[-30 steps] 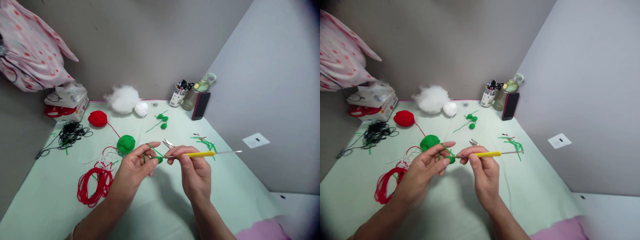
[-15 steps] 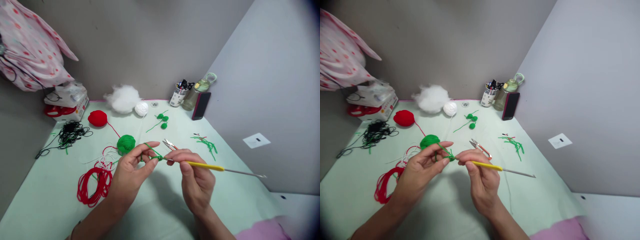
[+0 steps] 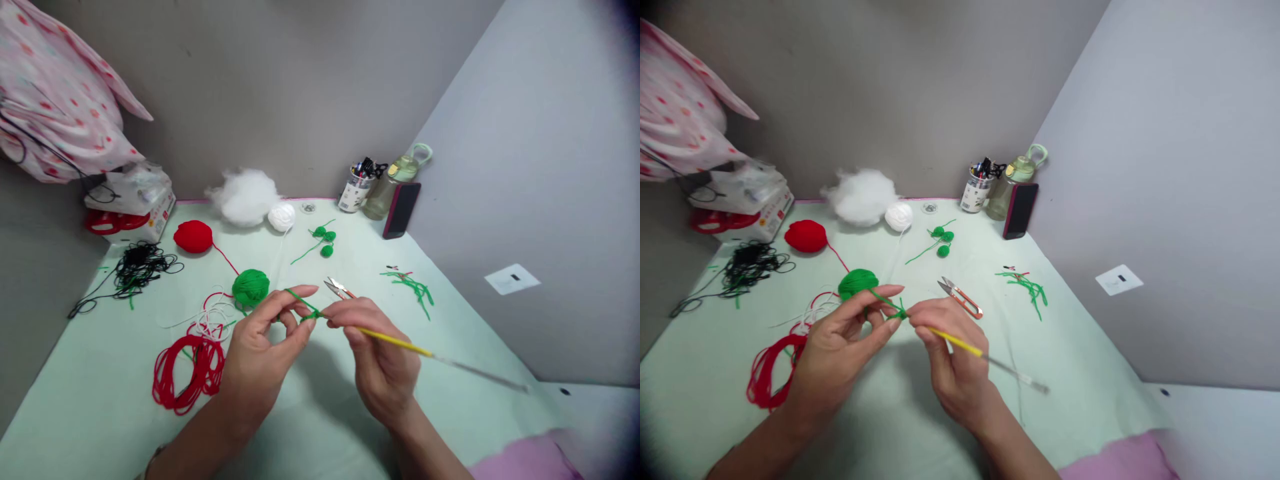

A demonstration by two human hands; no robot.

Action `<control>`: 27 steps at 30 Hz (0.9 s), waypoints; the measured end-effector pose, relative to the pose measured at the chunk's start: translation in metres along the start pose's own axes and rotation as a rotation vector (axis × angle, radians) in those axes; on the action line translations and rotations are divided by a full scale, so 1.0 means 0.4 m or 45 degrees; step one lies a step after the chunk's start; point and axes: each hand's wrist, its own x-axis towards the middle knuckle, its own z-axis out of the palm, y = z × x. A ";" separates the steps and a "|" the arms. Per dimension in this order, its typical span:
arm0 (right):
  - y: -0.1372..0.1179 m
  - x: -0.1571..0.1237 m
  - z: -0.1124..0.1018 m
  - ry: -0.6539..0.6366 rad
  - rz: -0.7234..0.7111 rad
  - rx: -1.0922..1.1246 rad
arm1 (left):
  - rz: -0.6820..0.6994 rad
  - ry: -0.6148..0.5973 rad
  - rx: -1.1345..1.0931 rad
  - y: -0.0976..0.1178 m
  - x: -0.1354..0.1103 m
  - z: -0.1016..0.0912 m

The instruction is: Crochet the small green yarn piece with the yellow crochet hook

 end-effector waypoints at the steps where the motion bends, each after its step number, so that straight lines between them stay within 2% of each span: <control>1: 0.002 -0.004 0.003 -0.009 -0.078 -0.106 | -0.017 0.009 -0.032 0.000 -0.002 0.004; 4: 0.007 -0.022 0.012 -0.028 -0.308 -0.461 | -0.218 -0.088 -0.287 0.008 0.000 0.010; 6: 0.008 -0.031 0.014 -0.006 -0.354 -0.511 | -0.404 -0.214 -0.517 0.017 0.007 0.008; 7: 0.007 -0.032 0.013 0.019 -0.313 -0.440 | -0.477 -0.253 -0.610 0.022 0.012 0.005; 9: 0.004 -0.025 0.012 0.121 -0.114 -0.188 | -0.537 -0.246 -0.707 0.030 0.022 -0.002; 12: 0.004 -0.007 0.013 0.231 0.227 0.254 | -0.493 -0.202 -0.659 0.031 0.030 -0.010; 15: 0.008 0.005 0.020 0.178 0.369 0.501 | -0.419 -0.237 -0.549 0.020 0.028 -0.009; 17: 0.010 0.004 0.025 0.150 0.361 0.483 | -0.367 -0.238 -0.510 0.010 0.023 -0.003; 19: 0.009 -0.002 0.027 0.147 0.303 0.349 | -0.327 -0.204 -0.504 0.002 0.017 0.004; 22: 0.002 -0.013 0.025 0.074 0.075 -0.008 | -0.340 -0.205 -0.589 -0.002 0.012 0.012; 24: -0.003 -0.015 0.021 0.027 -0.060 -0.160 | -0.435 -0.254 -0.664 0.000 0.012 0.012; 25: -0.005 -0.013 0.017 0.035 -0.066 -0.154 | -0.490 -0.279 -0.695 0.002 0.013 0.011; 27: -0.005 -0.006 0.010 0.111 0.042 -0.006 | -0.560 -0.310 -0.742 0.007 0.017 0.007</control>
